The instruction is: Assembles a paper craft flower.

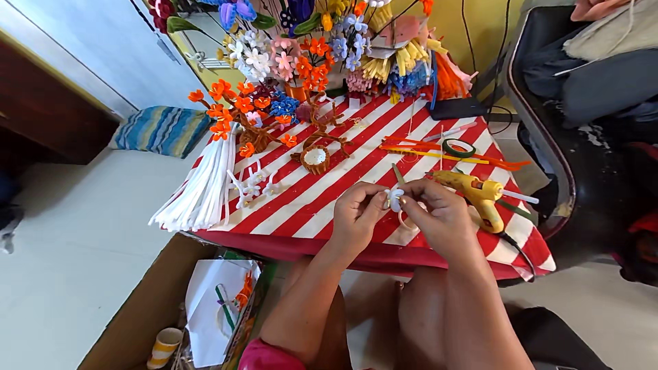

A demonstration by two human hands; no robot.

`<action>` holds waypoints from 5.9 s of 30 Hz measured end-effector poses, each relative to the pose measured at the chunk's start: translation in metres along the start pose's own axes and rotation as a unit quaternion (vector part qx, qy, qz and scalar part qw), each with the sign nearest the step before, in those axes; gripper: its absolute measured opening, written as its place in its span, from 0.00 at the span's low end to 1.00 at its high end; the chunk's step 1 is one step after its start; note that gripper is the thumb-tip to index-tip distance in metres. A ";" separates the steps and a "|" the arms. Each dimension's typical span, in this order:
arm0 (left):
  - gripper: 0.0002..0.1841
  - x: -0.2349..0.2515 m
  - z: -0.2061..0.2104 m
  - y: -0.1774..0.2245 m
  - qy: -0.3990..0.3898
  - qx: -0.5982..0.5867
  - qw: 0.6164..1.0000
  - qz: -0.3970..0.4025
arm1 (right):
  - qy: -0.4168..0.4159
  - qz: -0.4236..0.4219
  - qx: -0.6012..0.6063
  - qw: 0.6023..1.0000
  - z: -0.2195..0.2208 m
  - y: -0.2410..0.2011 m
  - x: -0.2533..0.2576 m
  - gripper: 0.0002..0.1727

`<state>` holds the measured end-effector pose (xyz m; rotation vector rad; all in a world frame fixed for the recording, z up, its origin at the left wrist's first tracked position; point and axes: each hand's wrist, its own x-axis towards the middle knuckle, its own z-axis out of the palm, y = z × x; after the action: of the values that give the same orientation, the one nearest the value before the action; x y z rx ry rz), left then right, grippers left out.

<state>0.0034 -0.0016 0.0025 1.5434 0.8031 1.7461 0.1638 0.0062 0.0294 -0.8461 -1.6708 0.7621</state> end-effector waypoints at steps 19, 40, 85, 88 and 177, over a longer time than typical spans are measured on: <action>0.07 -0.002 0.006 -0.008 0.033 0.035 0.997 0.063 | 0.046 -0.005 -0.082 0.996 0.016 0.000 -0.001 0.07; 0.05 -0.003 0.010 -0.013 0.043 0.134 0.987 0.078 | 0.071 -0.043 -0.194 0.978 0.025 0.006 -0.003 0.08; 0.14 0.003 -0.010 -0.007 0.134 -0.111 0.971 0.165 | 0.134 0.025 0.021 0.990 0.021 0.008 0.002 0.05; 0.19 0.004 -0.010 -0.008 0.131 -0.109 0.974 0.147 | 0.134 0.045 0.043 0.989 0.022 0.008 0.003 0.05; 0.13 0.003 0.017 -0.011 0.110 0.007 0.991 0.078 | 0.047 -0.111 -0.038 0.992 0.027 0.007 0.000 0.07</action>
<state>0.0210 0.0075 -0.0031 1.4732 0.8209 2.0551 0.1387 0.0079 0.0169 -0.7224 -1.6840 0.5007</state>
